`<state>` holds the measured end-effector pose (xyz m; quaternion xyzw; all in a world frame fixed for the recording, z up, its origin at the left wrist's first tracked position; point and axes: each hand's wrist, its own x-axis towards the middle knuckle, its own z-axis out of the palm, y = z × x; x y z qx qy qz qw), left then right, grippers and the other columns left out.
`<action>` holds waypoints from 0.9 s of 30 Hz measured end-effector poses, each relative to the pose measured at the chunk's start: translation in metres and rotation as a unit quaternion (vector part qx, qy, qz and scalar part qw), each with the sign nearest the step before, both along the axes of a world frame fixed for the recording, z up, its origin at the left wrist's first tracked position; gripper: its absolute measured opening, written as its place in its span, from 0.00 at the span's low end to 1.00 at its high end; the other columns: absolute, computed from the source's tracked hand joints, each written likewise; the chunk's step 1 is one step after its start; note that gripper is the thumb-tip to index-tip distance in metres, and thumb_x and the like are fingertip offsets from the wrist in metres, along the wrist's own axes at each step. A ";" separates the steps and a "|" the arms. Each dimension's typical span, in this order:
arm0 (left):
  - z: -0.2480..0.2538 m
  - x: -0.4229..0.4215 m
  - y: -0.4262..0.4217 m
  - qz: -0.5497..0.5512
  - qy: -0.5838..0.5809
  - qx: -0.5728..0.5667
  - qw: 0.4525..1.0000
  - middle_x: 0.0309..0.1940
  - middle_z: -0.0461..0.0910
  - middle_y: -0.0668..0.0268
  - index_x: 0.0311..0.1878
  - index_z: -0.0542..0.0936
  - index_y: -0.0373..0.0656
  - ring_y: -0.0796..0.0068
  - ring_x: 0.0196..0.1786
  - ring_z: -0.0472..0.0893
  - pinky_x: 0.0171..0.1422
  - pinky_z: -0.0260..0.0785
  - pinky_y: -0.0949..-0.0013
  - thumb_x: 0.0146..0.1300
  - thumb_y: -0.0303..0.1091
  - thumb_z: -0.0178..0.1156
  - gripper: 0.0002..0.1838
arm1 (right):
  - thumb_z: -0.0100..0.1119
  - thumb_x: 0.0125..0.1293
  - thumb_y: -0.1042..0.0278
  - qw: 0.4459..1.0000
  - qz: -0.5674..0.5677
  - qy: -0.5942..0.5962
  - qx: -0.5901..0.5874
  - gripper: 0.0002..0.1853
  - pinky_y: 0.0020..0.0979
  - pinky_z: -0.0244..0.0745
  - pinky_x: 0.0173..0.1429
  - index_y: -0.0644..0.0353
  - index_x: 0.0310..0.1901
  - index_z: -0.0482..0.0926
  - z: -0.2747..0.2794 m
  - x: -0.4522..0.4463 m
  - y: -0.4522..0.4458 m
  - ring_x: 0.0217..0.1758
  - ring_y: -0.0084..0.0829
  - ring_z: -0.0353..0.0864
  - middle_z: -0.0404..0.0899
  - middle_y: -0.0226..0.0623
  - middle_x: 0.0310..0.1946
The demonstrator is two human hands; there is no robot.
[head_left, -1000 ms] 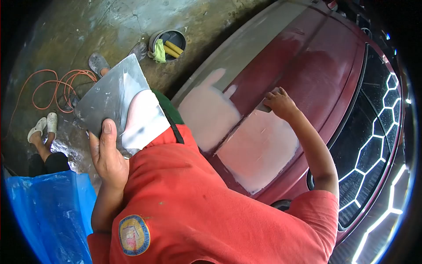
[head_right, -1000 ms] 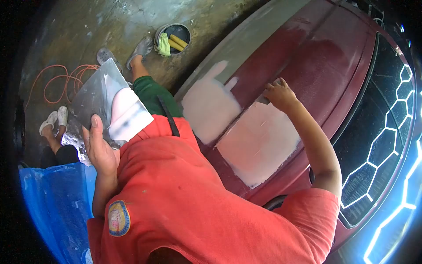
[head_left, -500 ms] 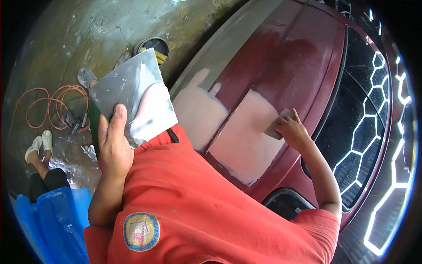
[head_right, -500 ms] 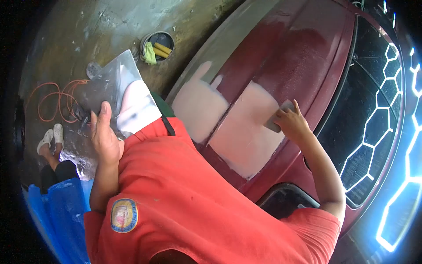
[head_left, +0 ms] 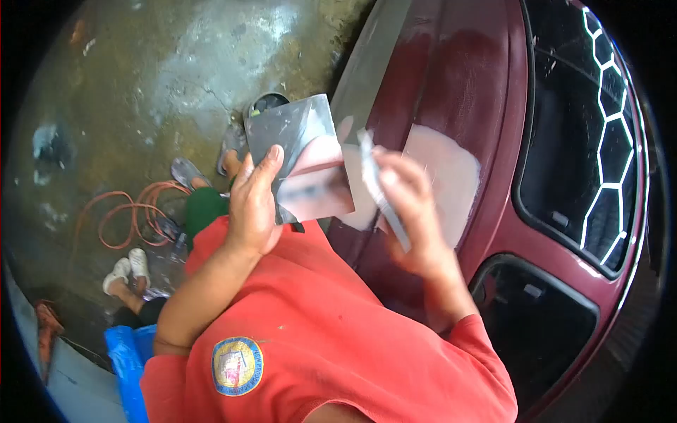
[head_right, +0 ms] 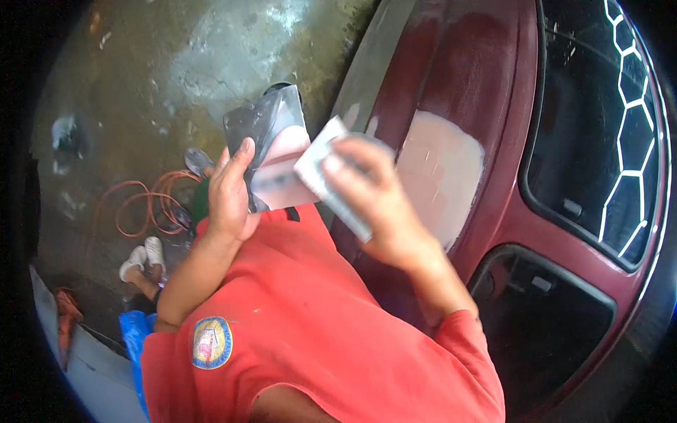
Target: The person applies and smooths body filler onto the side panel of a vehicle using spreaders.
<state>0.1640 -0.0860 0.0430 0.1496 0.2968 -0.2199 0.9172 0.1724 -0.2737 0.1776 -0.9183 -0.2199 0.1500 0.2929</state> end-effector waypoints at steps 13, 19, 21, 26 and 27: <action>0.058 -0.004 0.069 -0.133 -0.277 0.333 0.891 0.45 0.82 0.63 0.54 0.78 0.34 0.76 0.48 0.78 0.56 0.70 0.72 0.78 0.38 0.51 0.16 | 0.64 0.49 0.83 0.967 -0.136 -0.181 -0.115 0.34 0.54 0.63 0.71 0.46 0.60 0.80 -0.021 -0.061 -0.010 0.67 0.51 0.70 0.74 0.43 0.61; 0.089 0.000 0.067 -0.174 -0.367 0.380 0.831 0.47 0.83 0.63 0.59 0.77 0.33 0.77 0.49 0.77 0.56 0.69 0.70 0.79 0.39 0.48 0.19 | 0.60 0.59 0.67 0.947 -0.071 -0.300 -0.086 0.18 0.57 0.63 0.69 0.43 0.53 0.83 0.003 -0.039 0.049 0.64 0.45 0.73 0.78 0.33 0.57; 0.099 0.006 0.076 -0.172 -0.379 0.430 0.801 0.49 0.82 0.62 0.60 0.76 0.33 0.75 0.50 0.77 0.58 0.69 0.68 0.78 0.39 0.49 0.19 | 0.59 0.59 0.65 0.953 -0.043 -0.298 -0.043 0.18 0.58 0.63 0.69 0.42 0.52 0.83 -0.005 -0.050 0.067 0.64 0.44 0.74 0.78 0.32 0.57; 0.120 0.021 0.087 -0.103 -0.391 0.552 0.729 0.50 0.81 0.60 0.58 0.75 0.31 0.73 0.52 0.77 0.59 0.68 0.68 0.78 0.40 0.51 0.20 | 0.57 0.60 0.66 0.968 0.021 -0.251 0.010 0.20 0.61 0.59 0.72 0.41 0.55 0.80 -0.019 -0.079 0.094 0.68 0.45 0.70 0.74 0.35 0.59; 0.128 0.025 0.093 -0.086 -0.376 0.514 0.766 0.54 0.78 0.60 0.62 0.72 0.32 0.73 0.52 0.77 0.59 0.69 0.68 0.78 0.41 0.52 0.21 | 0.58 0.61 0.66 0.973 0.023 -0.229 0.028 0.20 0.61 0.59 0.72 0.42 0.56 0.79 -0.025 -0.081 0.093 0.69 0.46 0.69 0.74 0.36 0.59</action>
